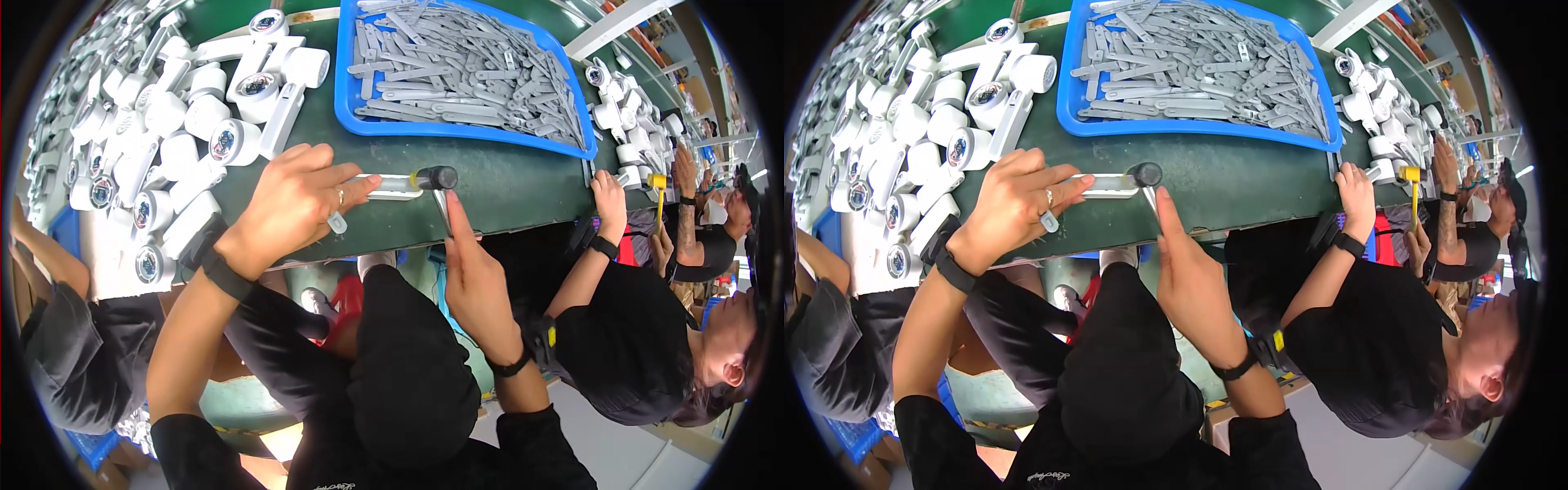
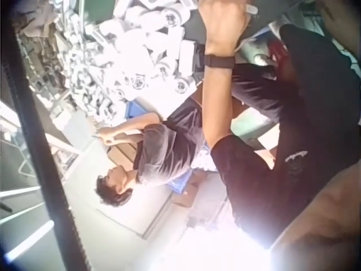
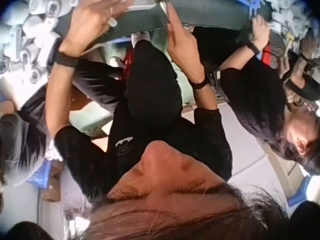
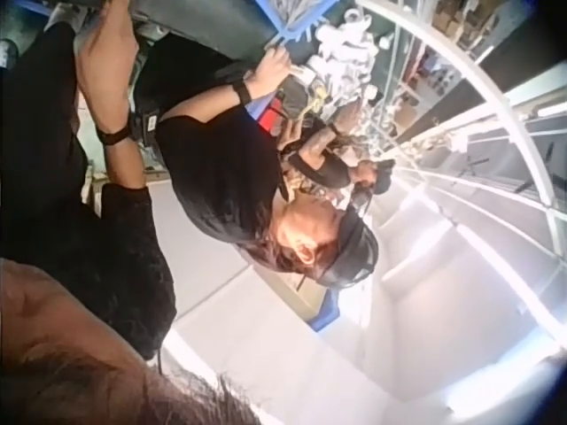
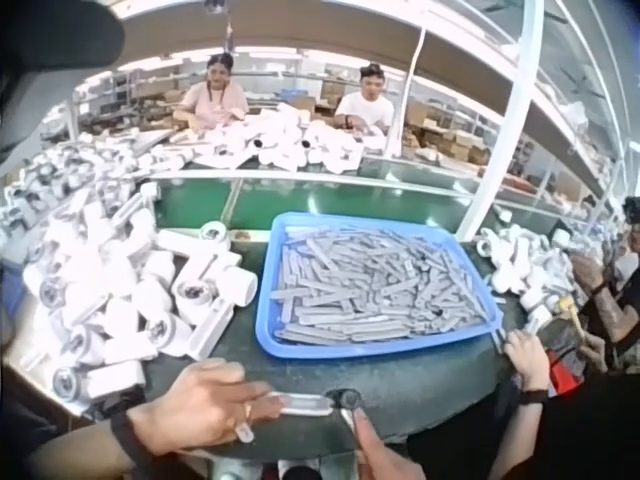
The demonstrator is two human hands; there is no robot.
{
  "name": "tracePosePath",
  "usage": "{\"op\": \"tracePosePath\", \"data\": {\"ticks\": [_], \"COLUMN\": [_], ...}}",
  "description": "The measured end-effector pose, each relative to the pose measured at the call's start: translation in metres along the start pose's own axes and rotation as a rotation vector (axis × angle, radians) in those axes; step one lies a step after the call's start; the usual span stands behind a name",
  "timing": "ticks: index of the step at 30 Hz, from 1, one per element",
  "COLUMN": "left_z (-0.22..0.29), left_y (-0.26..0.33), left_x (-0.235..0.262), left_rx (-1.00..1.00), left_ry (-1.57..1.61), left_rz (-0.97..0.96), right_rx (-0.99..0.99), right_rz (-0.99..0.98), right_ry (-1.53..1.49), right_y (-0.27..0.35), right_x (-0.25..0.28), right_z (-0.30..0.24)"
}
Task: The person picks up a white plastic component and a grey plastic strip, fits the strip into the component, and hammers it into place with a mallet. They then set the assembled piece aside and repeat the process with another component and strip.
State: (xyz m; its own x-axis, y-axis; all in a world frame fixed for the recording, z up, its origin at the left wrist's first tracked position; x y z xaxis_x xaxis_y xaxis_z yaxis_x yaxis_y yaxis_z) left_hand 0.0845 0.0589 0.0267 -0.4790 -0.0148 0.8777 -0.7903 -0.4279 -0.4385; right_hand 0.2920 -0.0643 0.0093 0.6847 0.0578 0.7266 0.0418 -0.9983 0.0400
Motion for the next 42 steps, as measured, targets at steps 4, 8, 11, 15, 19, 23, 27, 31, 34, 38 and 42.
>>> {"op": "tracePosePath", "data": {"ticks": [4,8,11,15,19,23,27,31,34,38,42], "left_z": [0.000,0.000,-0.001,-0.007,-0.005,-0.004,-0.002,0.003,0.007,0.007,0.007], "left_y": [0.005,0.001,0.002,0.006,0.006,0.005,0.002,0.009,0.017,0.012,0.015], "left_x": [-0.002,0.000,0.001,-0.002,0.001,0.001,0.004,0.000,0.000,0.001,0.001], "left_rx": [0.017,0.051,0.044,0.023,0.022,0.016,-0.007,-0.022,0.011,-0.020,-0.018], "left_ry": [0.009,0.019,0.018,0.024,0.022,0.027,0.001,-0.002,-0.027,0.010,-0.013], "left_rz": [-0.005,-0.007,-0.005,-0.045,-0.052,-0.044,-0.035,-0.015,0.011,0.013,0.009], "right_rx": [-0.005,-0.161,-0.116,0.009,-0.021,0.100,-0.070,0.050,-0.081,-0.282,-0.127], "right_rz": [0.016,-0.137,-0.091,0.114,0.050,0.134,0.070,0.129,0.089,-0.090,-0.100], "right_ry": [-0.119,-0.588,-0.501,-0.331,-0.398,-0.425,-0.310,-0.382,-0.531,-0.646,-0.279], "right_y": [0.010,0.008,0.001,-0.022,-0.055,-0.064,-0.063,-0.056,-0.024,0.018,0.030], "right_x": [0.022,0.017,0.014,-0.005,-0.011,-0.030,-0.025,-0.026,-0.017,0.031,0.036], "right_z": [-0.025,-0.015,-0.011,0.020,0.009,0.019,0.009,0.012,0.023,0.000,-0.023]}}
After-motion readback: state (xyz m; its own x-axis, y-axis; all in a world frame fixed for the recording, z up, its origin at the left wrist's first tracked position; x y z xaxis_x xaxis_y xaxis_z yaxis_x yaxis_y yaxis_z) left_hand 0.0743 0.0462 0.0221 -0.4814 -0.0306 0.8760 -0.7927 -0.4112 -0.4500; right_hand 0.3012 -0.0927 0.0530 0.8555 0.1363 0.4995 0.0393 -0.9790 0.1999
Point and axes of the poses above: each hand's wrist, its own y-axis away from the middle knuckle, its own x-axis out of the back of the hand, z = x × y, the point moved 4 cm from there along -y, towards the middle knuckle, and after that the axes turned 6 degrees about -z, right-handed, at the moved point
